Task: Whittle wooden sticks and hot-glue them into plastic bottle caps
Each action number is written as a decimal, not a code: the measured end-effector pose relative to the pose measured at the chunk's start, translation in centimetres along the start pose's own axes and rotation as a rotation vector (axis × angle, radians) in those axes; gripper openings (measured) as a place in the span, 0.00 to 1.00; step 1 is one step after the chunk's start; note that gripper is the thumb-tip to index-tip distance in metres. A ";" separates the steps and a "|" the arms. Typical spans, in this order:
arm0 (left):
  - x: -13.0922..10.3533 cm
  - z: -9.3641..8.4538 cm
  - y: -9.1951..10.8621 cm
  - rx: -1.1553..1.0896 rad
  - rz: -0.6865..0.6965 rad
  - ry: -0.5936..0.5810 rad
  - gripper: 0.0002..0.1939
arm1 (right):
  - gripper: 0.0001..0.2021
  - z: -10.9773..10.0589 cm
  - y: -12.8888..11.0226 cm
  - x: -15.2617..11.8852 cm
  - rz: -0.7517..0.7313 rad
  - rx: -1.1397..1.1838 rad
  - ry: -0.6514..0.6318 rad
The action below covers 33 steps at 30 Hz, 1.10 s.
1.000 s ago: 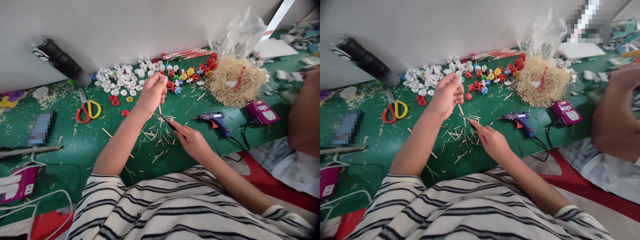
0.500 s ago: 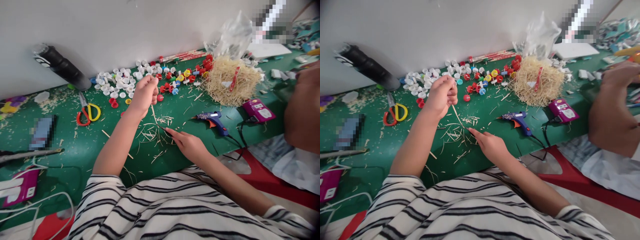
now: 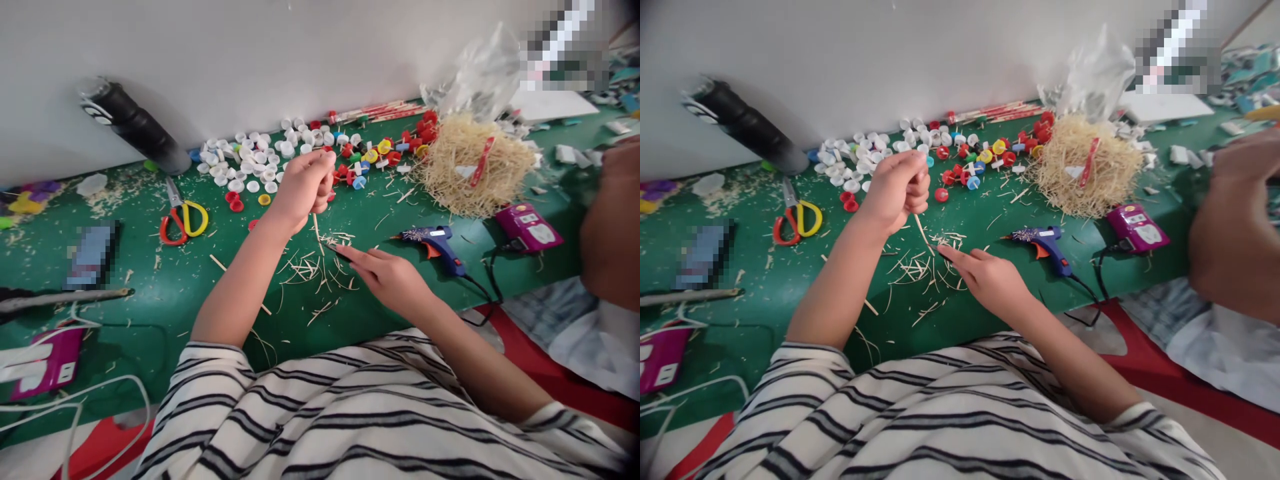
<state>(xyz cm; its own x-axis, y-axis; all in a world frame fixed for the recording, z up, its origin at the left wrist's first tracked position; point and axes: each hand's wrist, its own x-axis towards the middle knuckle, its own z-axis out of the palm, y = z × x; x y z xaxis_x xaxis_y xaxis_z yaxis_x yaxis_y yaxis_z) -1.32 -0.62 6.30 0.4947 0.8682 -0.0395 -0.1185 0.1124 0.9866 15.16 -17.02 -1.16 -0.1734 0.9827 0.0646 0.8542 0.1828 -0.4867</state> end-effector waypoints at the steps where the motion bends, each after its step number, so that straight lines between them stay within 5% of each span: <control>1: 0.0 0.0 0.0 -0.005 -0.002 -0.009 0.21 | 0.25 -0.3 0.1 0.5 -0.009 -0.022 0.029; 6: 0.0 0.2 0.1 -0.006 -0.027 0.065 0.25 | 0.26 -0.8 1.0 2.1 -0.028 0.062 -0.038; 17: 0.0 0.8 0.0 -0.032 -0.025 0.070 0.26 | 0.26 0.3 0.8 0.1 0.036 0.186 -0.004; 33: 0.2 0.2 0.1 0.002 -0.030 0.076 0.27 | 0.25 1.1 0.1 -1.4 0.137 -0.041 -0.149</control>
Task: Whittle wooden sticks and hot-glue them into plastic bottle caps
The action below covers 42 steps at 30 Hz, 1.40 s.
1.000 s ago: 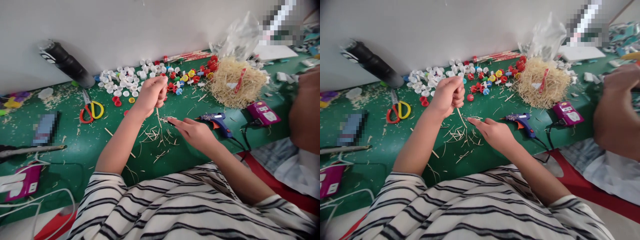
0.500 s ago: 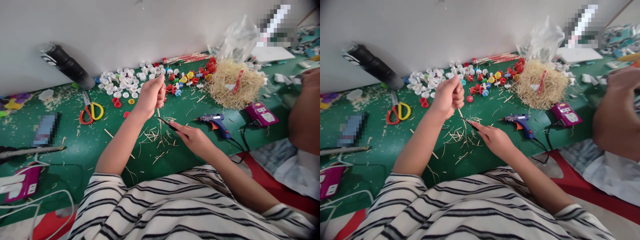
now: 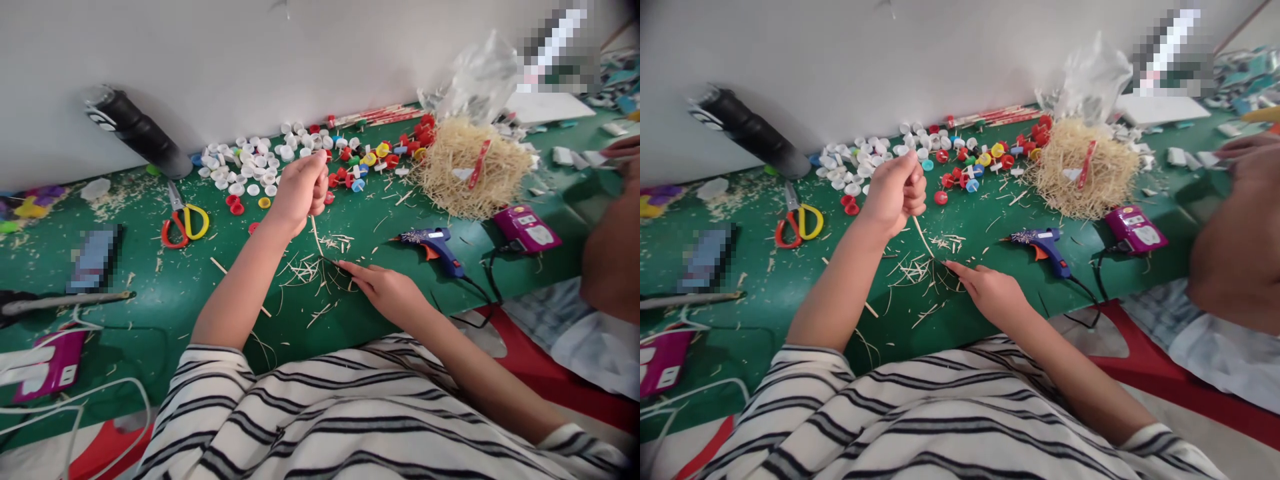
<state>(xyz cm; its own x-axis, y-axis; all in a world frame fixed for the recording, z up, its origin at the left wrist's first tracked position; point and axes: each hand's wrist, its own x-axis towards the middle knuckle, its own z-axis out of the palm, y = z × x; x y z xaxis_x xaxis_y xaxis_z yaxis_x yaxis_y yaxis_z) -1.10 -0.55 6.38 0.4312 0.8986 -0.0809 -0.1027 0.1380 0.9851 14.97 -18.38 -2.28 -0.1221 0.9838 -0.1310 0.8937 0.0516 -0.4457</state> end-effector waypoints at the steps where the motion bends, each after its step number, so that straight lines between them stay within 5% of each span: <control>1: 0.0 0.0 0.0 -0.009 0.005 -0.008 0.26 | 0.25 0.0 0.0 -0.1 0.006 -0.018 0.000; 8: -0.2 0.0 -0.1 -0.029 -0.003 -0.038 0.22 | 0.25 -0.4 0.8 0.3 -0.067 0.066 -0.028; 17: -0.6 -0.6 0.2 -0.098 -0.079 -0.189 0.09 | 0.25 -2.6 0.1 1.8 -0.165 -0.011 0.157; 30: 0.8 -1.1 -0.6 -0.188 -0.036 -0.245 0.08 | 0.27 -0.2 0.7 2.5 -0.135 0.279 0.106; 42: 0.6 -1.5 0.0 -0.157 -0.082 -0.242 0.11 | 0.26 0.7 0.6 1.5 -0.078 0.247 0.058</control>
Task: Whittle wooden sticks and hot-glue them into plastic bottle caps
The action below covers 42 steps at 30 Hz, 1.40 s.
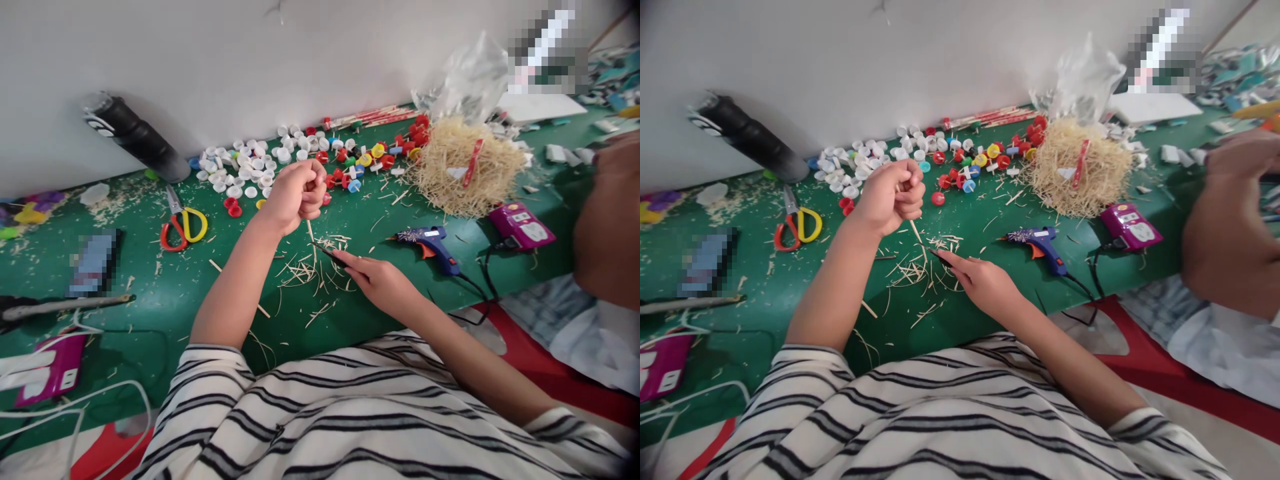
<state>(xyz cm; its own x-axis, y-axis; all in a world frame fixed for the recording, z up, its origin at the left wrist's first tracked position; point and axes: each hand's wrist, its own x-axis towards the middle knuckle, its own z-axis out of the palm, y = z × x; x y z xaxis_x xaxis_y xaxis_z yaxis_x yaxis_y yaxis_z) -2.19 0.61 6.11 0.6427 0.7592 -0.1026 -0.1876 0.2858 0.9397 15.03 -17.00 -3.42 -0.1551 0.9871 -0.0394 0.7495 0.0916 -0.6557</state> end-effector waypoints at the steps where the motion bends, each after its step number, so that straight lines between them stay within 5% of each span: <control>1: 0.1 0.0 -0.1 -0.004 0.003 0.000 0.11 | 0.26 -0.2 0.0 -0.1 0.008 -0.010 0.006; 18: -0.5 0.4 0.4 -0.017 -0.036 -0.031 0.09 | 0.25 0.0 -0.5 -1.4 0.047 -0.160 -0.108; 25: -0.6 0.3 0.5 -0.063 -0.053 -0.045 0.09 | 0.25 -0.5 -0.4 -0.3 -0.072 -0.177 0.074; 35: -0.7 0.6 0.8 -0.062 -0.082 0.043 0.09 | 0.26 0.3 -1.5 -0.7 0.071 -0.249 -0.126; 42: -0.6 0.6 0.5 0.032 0.001 0.040 0.09 | 0.26 -0.1 -0.9 -0.6 0.008 -0.160 -0.094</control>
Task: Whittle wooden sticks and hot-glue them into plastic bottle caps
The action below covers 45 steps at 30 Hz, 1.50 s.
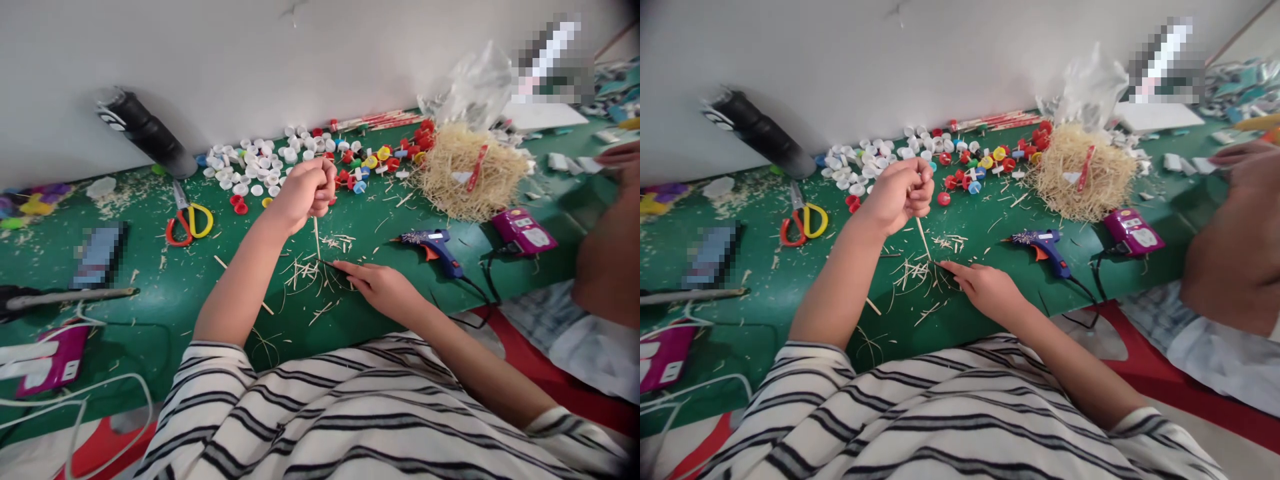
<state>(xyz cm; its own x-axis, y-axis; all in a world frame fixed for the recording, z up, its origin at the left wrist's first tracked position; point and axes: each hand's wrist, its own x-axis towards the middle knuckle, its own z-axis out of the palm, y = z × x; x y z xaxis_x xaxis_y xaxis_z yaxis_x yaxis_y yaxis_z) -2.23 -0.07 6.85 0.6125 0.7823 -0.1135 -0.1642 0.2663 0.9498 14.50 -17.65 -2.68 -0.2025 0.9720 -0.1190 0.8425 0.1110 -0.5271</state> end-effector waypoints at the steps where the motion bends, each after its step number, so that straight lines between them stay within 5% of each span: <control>1: 0.0 0.0 0.0 0.016 0.011 0.003 0.09 | 0.25 -0.2 0.0 0.1 -0.005 0.009 0.031; 5: 0.0 0.1 0.0 0.022 0.035 -0.016 0.11 | 0.26 -1.5 -0.3 0.6 -0.011 0.007 0.167; 12: -0.2 0.8 -0.2 -0.034 0.061 0.062 0.15 | 0.27 -2.1 0.4 1.8 -0.003 -0.024 0.211; 21: 0.6 0.6 -1.3 -0.024 0.017 0.053 0.17 | 0.28 -1.0 2.0 1.7 0.014 0.039 0.148; 36: 0.1 0.4 -0.5 0.075 0.016 0.107 0.17 | 0.25 0.1 1.3 -0.7 0.042 -0.029 0.114; 45: -0.2 0.3 -0.3 0.017 0.033 0.033 0.18 | 0.25 -1.3 1.5 -1.4 0.020 0.101 0.130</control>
<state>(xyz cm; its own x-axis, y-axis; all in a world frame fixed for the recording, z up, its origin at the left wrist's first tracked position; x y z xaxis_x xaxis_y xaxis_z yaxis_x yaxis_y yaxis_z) -2.06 -0.49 6.73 0.5811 0.8088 -0.0908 -0.1708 0.2302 0.9580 16.67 -18.60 -2.21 -0.1145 0.9932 -0.0234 0.7896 0.0767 -0.6088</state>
